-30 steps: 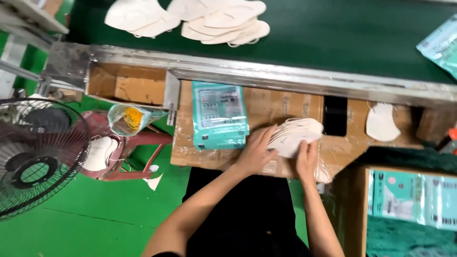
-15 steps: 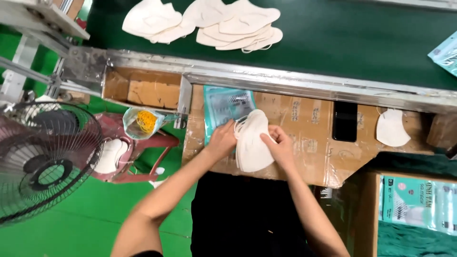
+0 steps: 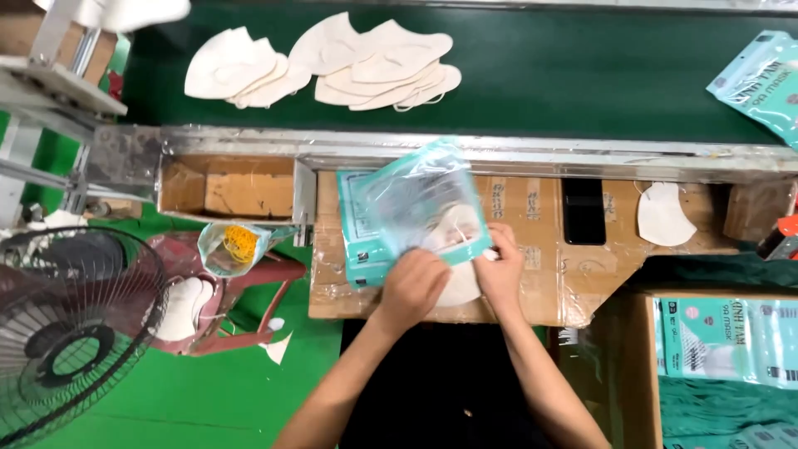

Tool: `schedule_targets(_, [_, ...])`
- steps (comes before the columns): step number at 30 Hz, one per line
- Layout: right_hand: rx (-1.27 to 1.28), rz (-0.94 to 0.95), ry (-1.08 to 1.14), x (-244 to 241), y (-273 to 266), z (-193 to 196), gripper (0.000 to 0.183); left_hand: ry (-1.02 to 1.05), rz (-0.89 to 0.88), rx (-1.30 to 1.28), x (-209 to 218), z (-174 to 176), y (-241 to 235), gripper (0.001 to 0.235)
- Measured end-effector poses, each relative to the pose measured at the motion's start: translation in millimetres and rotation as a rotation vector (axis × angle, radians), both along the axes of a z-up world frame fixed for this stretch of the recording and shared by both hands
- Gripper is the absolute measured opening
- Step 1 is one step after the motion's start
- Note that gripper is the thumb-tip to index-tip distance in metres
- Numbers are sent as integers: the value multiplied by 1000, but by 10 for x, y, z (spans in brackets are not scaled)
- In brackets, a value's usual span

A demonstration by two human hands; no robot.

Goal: The recorder stacks white face masks and inserts them into teal plastic pouches at a factory workstation.

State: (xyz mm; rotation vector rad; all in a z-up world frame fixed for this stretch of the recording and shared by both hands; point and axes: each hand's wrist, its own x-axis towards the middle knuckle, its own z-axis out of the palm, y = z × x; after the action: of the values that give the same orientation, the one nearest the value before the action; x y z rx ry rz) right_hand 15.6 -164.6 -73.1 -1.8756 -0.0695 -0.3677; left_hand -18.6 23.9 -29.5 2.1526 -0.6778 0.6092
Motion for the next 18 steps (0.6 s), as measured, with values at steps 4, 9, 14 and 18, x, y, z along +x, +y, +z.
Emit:
schedule_targets(4, [278,-39,206,63,-70,251,20,93,444,-474,3,-105,-89,53])
schedule_targets(9, [197,-78,214,87,37,-75,31,598,268,-790,46,-884,-389,56])
schedule_targets(14, [954,133,728,-101,-105,-47,32,737,363,-977,293,-821,-291,46])
schedule_targets(18, [1000,99,690,-88,-216,-483,29,1056,7,-1155,13,-1133,-586,47])
